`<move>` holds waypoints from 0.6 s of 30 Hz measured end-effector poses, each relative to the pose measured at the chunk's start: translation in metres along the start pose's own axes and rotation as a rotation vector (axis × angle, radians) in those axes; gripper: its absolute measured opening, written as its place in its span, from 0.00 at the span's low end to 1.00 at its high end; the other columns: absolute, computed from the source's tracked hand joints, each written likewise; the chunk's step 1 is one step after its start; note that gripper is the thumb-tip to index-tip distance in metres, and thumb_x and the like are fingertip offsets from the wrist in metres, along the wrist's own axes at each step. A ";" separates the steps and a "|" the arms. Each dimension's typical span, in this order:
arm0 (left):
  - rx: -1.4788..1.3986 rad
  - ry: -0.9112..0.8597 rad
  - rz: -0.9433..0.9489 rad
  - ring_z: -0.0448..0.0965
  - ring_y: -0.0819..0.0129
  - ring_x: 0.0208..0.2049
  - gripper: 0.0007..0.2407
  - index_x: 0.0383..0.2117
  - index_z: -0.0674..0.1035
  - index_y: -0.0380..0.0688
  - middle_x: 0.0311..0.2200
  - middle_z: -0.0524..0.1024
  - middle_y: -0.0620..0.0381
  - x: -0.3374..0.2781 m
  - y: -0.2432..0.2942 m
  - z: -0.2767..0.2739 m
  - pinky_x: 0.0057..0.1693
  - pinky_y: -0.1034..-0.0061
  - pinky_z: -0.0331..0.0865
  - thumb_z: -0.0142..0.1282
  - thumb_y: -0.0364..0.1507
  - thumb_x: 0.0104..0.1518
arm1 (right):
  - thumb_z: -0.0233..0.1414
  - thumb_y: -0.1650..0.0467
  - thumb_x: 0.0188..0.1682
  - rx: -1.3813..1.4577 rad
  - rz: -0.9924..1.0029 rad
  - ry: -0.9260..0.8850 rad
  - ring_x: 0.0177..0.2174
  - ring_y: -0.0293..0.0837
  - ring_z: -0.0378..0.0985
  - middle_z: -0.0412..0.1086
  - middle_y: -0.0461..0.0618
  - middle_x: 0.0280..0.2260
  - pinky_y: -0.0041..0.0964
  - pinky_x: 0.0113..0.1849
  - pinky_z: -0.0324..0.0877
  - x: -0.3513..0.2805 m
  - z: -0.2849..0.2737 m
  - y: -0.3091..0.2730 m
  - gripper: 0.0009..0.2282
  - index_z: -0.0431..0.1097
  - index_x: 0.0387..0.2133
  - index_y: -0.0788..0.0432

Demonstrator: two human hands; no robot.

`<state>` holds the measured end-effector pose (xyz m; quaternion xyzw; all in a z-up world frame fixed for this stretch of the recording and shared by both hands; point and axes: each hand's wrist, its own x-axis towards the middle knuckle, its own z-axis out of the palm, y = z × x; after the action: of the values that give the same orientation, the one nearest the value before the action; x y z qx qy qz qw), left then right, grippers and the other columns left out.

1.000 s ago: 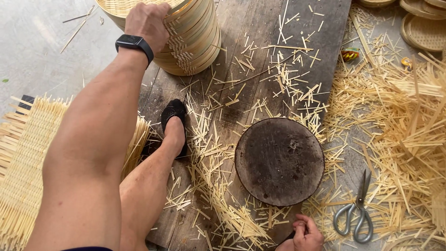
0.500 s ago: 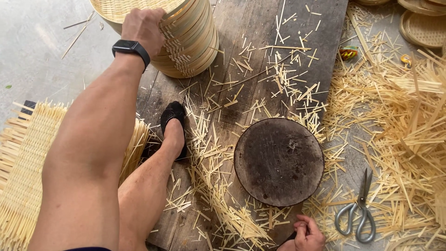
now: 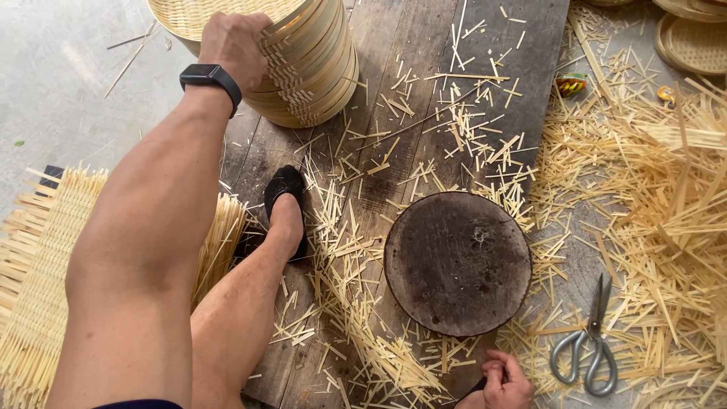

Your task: Weaving and trimming a circular bamboo basket base using bamboo strips and scissors.

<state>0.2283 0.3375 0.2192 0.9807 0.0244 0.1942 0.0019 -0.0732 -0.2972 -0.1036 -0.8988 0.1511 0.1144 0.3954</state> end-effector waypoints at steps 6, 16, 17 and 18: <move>-0.077 -0.149 -0.197 0.83 0.50 0.42 0.13 0.50 0.82 0.45 0.39 0.82 0.41 -0.003 -0.002 0.007 0.54 0.64 0.76 0.56 0.17 0.61 | 0.48 0.77 0.50 0.015 0.000 -0.002 0.29 0.42 0.84 0.79 0.53 0.25 0.34 0.35 0.78 0.002 0.004 0.008 0.11 0.77 0.41 0.63; 0.140 -0.299 -0.343 0.58 0.34 0.67 0.54 0.62 0.55 0.23 0.62 0.58 0.24 -0.289 -0.043 -0.037 0.68 0.48 0.51 0.76 0.50 0.34 | 0.48 0.73 0.53 0.043 -0.050 -0.041 0.31 0.44 0.84 0.80 0.54 0.28 0.36 0.36 0.79 0.004 -0.010 -0.017 0.11 0.75 0.45 0.63; 0.174 -0.607 -0.604 0.67 0.39 0.59 0.49 0.56 0.63 0.26 0.55 0.66 0.29 -0.327 -0.058 -0.039 0.62 0.52 0.61 0.74 0.52 0.34 | 0.47 0.70 0.54 0.093 0.002 -0.113 0.30 0.45 0.83 0.79 0.55 0.29 0.37 0.35 0.78 0.005 -0.017 -0.029 0.12 0.73 0.47 0.63; 0.208 -0.910 -0.864 0.76 0.44 0.51 0.44 0.51 0.71 0.30 0.47 0.74 0.34 -0.362 -0.074 -0.040 0.55 0.56 0.71 0.73 0.55 0.34 | 0.47 0.67 0.56 0.147 0.055 -0.181 0.30 0.46 0.81 0.79 0.56 0.30 0.39 0.34 0.77 0.006 -0.022 -0.041 0.14 0.71 0.49 0.63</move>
<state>-0.1244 0.3932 0.1178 0.8619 0.4332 -0.2635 -0.0049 -0.0512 -0.2886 -0.0632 -0.8490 0.1473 0.1943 0.4688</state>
